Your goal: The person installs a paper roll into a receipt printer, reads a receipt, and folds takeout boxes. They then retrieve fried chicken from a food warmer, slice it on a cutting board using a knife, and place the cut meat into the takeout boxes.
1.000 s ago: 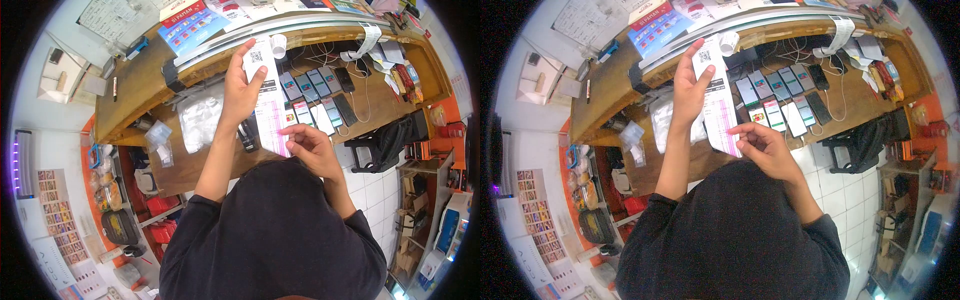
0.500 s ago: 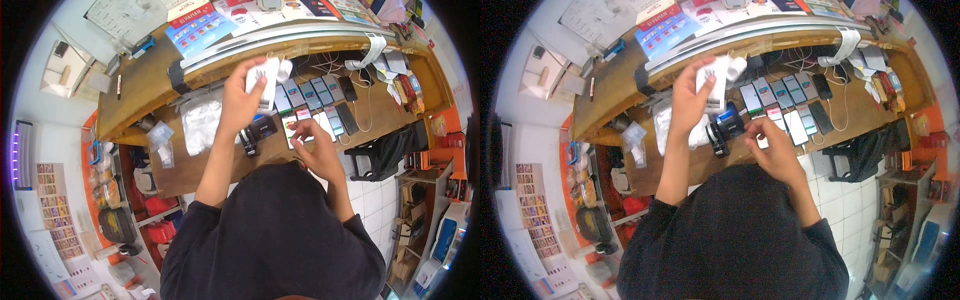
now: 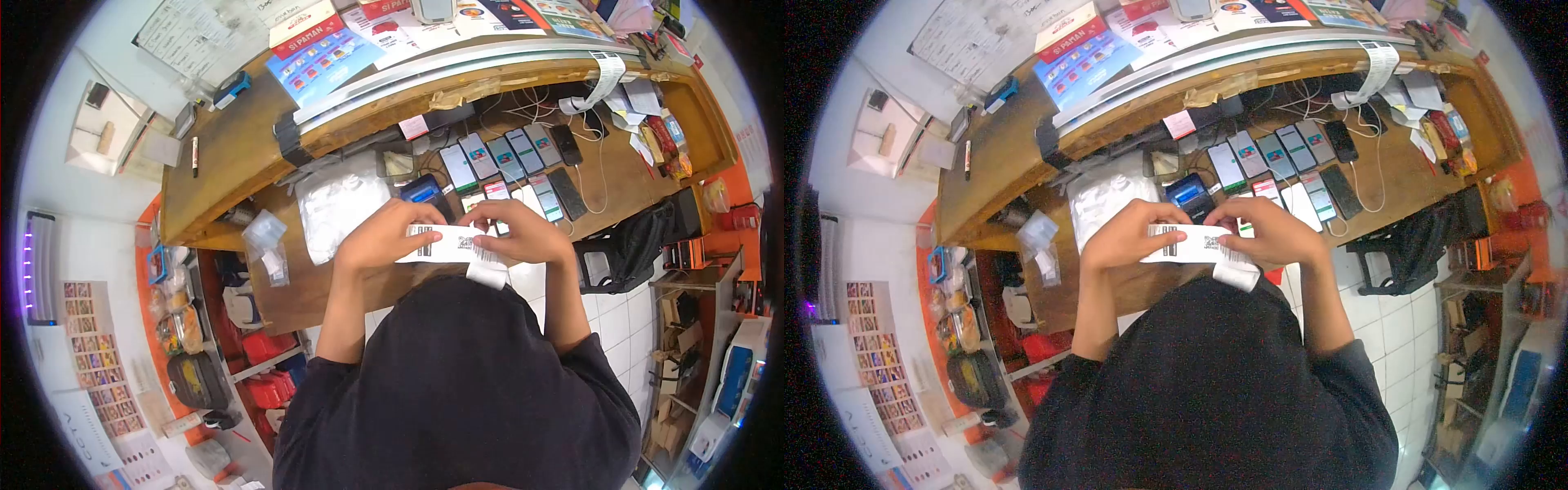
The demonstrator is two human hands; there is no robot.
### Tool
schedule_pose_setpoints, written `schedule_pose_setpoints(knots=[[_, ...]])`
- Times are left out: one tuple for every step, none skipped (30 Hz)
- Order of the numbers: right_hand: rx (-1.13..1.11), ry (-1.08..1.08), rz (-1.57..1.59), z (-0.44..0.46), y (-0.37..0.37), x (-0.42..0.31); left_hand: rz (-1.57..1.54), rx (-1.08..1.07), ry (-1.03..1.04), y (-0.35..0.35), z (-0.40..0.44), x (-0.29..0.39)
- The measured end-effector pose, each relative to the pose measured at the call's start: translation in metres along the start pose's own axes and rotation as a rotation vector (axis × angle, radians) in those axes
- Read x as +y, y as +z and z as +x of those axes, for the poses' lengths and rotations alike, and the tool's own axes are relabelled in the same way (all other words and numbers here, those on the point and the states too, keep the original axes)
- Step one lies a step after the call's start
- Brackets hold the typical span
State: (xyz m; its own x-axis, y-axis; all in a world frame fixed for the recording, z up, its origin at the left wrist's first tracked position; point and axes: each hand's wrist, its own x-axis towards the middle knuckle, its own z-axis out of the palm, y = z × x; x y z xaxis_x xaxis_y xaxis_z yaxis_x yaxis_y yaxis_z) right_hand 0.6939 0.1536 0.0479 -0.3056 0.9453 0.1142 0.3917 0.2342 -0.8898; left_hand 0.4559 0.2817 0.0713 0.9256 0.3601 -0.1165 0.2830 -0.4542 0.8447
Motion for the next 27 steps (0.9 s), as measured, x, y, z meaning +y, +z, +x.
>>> schedule_pose_setpoints(knots=[[0.008,-0.016,-0.016,0.003,0.006,0.002,0.027,0.001,0.009,0.003,-0.002,-0.002],[-0.007,0.016,0.003,0.007,0.011,0.001,0.056,0.004,0.020,0.005,-0.004,-0.002],[-0.022,0.046,0.018,0.011,0.016,0.000,0.031,0.029,0.019,0.008,-0.005,0.000],[-0.037,0.076,0.033,0.016,0.021,-0.001,0.031,0.030,0.004,0.009,-0.007,-0.002],[-0.025,0.085,0.005,0.020,0.027,-0.002,0.033,0.033,-0.008,0.009,-0.009,-0.005],[-0.026,0.123,0.037,0.023,0.032,-0.002,0.039,0.038,-0.011,0.009,-0.009,-0.009],[0.006,0.049,-0.024,0.024,0.039,0.004,-0.024,0.063,-0.042,0.012,-0.011,-0.016],[0.045,-0.030,-0.098,0.027,0.044,0.009,-0.051,0.125,-0.002,0.015,-0.013,-0.025],[0.104,-0.108,-0.150,0.030,0.049,0.009,-0.065,0.146,-0.006,0.019,-0.014,-0.037],[0.161,-0.188,-0.199,0.032,0.053,0.006,-0.078,0.166,-0.010,0.020,-0.014,-0.043],[0.159,-0.155,-0.226,0.033,0.053,0.002,-0.092,0.180,-0.018,0.019,-0.013,-0.041],[0.152,-0.119,-0.245,0.033,0.055,-0.002,-0.111,0.195,-0.034,0.018,-0.015,-0.040],[0.160,-0.097,-0.233,0.034,0.057,-0.004,-0.127,0.155,-0.099,0.015,-0.017,-0.040],[0.129,-0.063,-0.249,0.036,0.057,-0.004,-0.137,0.186,-0.069,0.014,-0.019,-0.041],[0.093,0.011,-0.232,0.036,0.053,-0.004,-0.149,0.219,-0.039,0.013,-0.022,-0.044],[0.058,0.087,-0.212,0.036,0.048,-0.004,-0.161,0.251,-0.011,0.011,-0.025,-0.049],[0.086,0.072,-0.153,0.035,0.038,-0.002,-0.143,0.291,0.011,0.005,-0.032,-0.058],[0.109,0.057,-0.090,0.034,0.027,0.001,-0.048,0.334,-0.109,-0.003,-0.038,-0.057],[0.149,0.023,-0.115,0.033,0.018,0.003,0.043,0.376,-0.237,-0.012,-0.044,-0.052],[0.180,0.011,-0.076,0.035,0.011,0.000,0.132,0.417,-0.370,-0.018,-0.049,-0.046],[0.112,0.014,-0.102,0.038,0.006,-0.009,0.064,0.397,-0.287,-0.018,-0.052,-0.041],[0.045,0.021,-0.125,0.040,0.004,-0.016,0.089,0.385,-0.076,-0.011,-0.049,-0.045],[-0.036,0.038,-0.164,0.045,0.009,-0.017,0.114,0.369,0.134,0.001,-0.043,-0.052],[-0.118,0.054,-0.202,0.052,0.017,-0.019,0.097,0.329,0.246,0.012,-0.037,-0.050],[-0.200,0.069,-0.242,0.056,0.022,-0.021,0.077,0.284,0.357,0.022,-0.031,-0.047],[-0.210,0.053,-0.266,0.059,0.022,-0.019,-0.009,0.241,0.146,0.019,-0.035,-0.043],[-0.217,0.036,-0.294,0.061,0.019,-0.017,-0.096,0.197,-0.059,0.011,-0.041,-0.036]])
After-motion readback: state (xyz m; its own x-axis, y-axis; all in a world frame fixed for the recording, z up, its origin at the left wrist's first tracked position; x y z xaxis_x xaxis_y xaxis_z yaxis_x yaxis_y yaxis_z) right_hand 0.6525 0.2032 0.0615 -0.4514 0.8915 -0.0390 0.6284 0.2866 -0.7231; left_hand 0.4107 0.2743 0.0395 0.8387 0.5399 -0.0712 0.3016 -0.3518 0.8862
